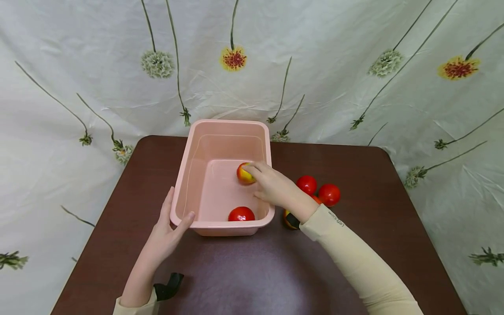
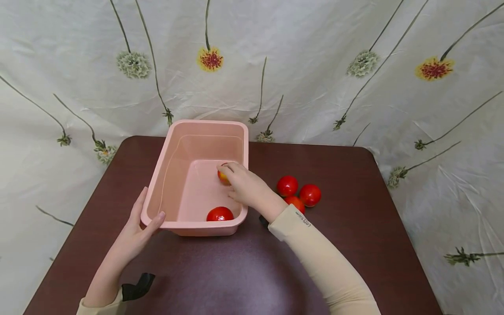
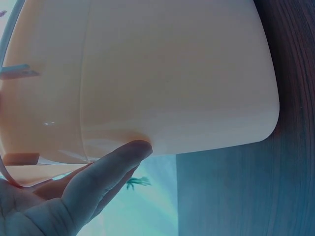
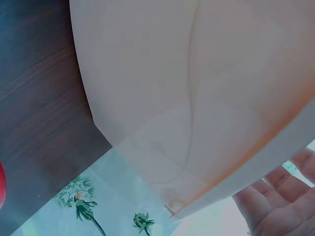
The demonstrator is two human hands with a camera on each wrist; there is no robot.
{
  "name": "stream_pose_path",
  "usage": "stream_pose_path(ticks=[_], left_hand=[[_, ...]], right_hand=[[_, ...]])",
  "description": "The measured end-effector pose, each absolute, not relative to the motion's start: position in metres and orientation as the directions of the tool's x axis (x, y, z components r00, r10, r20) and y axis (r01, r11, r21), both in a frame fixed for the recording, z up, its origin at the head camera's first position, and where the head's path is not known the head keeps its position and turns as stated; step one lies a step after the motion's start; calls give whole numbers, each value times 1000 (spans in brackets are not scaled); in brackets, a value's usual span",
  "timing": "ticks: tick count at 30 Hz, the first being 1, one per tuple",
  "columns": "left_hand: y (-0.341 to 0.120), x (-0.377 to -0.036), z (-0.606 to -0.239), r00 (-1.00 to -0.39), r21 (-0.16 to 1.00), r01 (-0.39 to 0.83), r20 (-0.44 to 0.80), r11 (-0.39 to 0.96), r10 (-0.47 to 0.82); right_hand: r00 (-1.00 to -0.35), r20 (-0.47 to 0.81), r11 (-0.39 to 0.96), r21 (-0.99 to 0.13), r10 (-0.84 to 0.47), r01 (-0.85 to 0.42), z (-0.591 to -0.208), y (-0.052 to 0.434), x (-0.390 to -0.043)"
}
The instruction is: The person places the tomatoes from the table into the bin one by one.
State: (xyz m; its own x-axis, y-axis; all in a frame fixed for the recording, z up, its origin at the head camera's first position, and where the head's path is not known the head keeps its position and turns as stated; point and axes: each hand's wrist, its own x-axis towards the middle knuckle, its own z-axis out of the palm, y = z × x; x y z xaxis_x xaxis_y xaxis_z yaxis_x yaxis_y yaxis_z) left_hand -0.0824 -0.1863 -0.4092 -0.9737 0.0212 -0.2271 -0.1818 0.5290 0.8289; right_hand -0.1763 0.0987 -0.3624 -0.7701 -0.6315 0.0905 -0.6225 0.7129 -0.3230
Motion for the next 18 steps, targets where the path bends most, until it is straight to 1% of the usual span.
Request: stream_pose_path(ticks=[4, 10, 15, 18], left_hand=[[-186, -82, -409, -974, 831, -180, -224, 526, 19], [-185, -81, -409, -975, 832, -180, -222, 525, 17], [-185, -81, -409, -973, 828, -190, -232, 528, 14], [-185, -81, -408, -968, 823, -205, -249, 530, 13]], right_hand=[[-782, 114, 708, -360, -613, -607, -361, 101, -176], [-842, 178, 698, -487, -508, -525, -353, 112, -171], [-867, 278, 632, -598, -413, -493, -351, 130, -169], [-888, 285, 584, -674, -360, -453, -353, 141, -168]])
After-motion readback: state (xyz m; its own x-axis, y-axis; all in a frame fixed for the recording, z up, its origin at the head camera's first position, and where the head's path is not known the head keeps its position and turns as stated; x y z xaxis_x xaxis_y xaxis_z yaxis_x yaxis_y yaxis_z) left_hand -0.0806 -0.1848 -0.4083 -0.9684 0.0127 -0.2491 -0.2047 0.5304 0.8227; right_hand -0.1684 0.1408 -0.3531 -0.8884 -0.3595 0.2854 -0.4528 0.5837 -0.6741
